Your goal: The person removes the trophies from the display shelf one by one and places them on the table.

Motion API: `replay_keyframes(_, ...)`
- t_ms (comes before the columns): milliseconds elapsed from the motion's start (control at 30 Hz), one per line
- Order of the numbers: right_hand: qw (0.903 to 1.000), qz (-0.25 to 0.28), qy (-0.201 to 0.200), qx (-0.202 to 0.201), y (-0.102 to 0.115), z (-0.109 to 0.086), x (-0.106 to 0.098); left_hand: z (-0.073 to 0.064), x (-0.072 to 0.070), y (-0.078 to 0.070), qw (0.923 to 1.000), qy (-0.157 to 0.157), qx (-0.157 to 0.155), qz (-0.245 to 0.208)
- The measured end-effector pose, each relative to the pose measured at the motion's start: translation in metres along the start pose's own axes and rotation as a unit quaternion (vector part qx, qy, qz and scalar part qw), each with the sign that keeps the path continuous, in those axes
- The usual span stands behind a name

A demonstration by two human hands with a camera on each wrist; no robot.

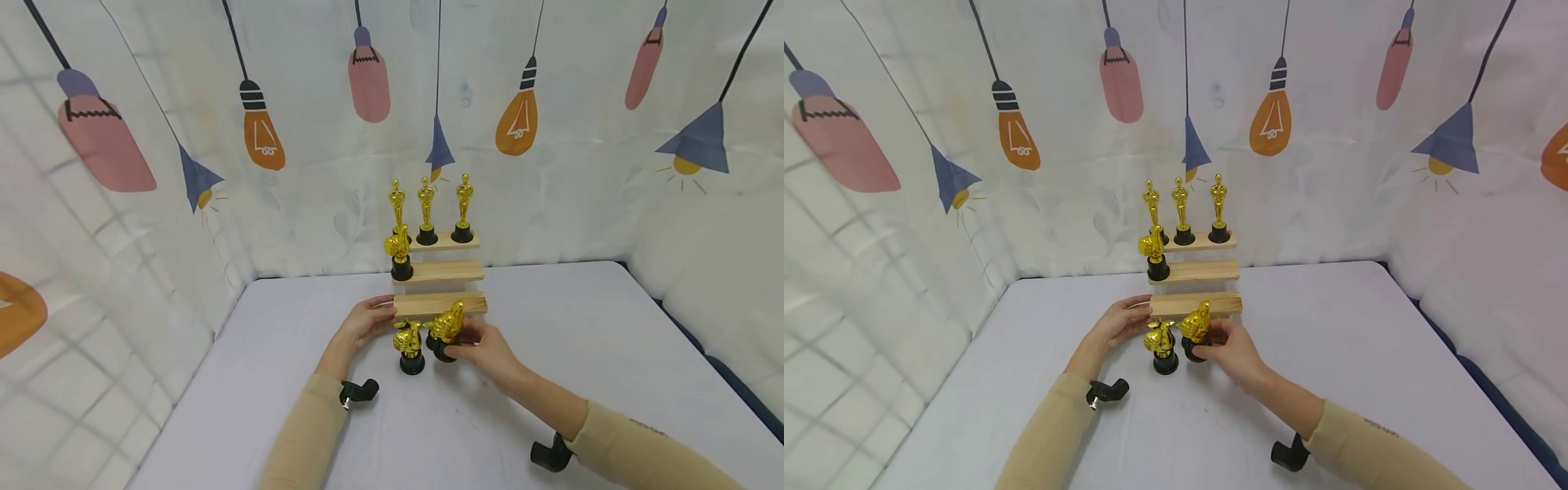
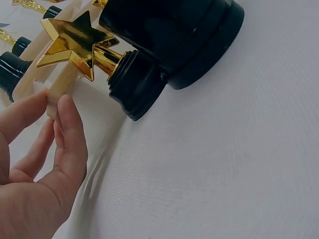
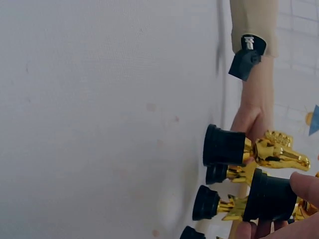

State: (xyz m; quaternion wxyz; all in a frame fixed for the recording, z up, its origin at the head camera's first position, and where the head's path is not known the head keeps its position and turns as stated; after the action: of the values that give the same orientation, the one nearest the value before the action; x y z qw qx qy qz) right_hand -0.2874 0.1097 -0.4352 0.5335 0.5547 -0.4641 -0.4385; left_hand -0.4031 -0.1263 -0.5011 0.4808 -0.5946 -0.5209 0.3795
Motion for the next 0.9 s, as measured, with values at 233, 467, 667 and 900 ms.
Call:
replay_keyframes(233, 0.9998, 0.004, -0.013, 0.011, -0.007, 0.000, 0.000, -0.001, 0.000, -0.001, 1.0000, -0.002, 0.005, 0.000)
replay_keyframes(467, 0.9995, 0.008, -0.024, 0.019, -0.015, 0.001, 0.000, 0.001, -0.001, 0.000, 1.0000, 0.000, 0.006, -0.001)
replay_keyframes(667, 0.9991, 0.014, -0.034, 0.022, -0.025, 0.005, 0.001, 0.001, -0.001, 0.000, 1.0000, 0.002, 0.006, -0.002)
replay_keyframes(900, 0.9980, 0.021, -0.043, 0.042, -0.037, 0.007, 0.002, 0.000, 0.000, 0.000, 1.0000, 0.001, 0.006, -0.002)
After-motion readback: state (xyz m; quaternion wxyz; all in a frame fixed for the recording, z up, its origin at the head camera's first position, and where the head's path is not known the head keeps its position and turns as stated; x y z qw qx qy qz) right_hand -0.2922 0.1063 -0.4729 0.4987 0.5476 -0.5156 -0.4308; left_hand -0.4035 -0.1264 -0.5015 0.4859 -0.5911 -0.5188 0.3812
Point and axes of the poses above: each hand's wrist, its own z-axis towards the middle knuckle, its own x-axis out of the palm, y = z × x, the point moved 10 cm from there along z, towards the middle knuckle, and after that the axes turned 10 degrees about z, right-handed, at the moved point
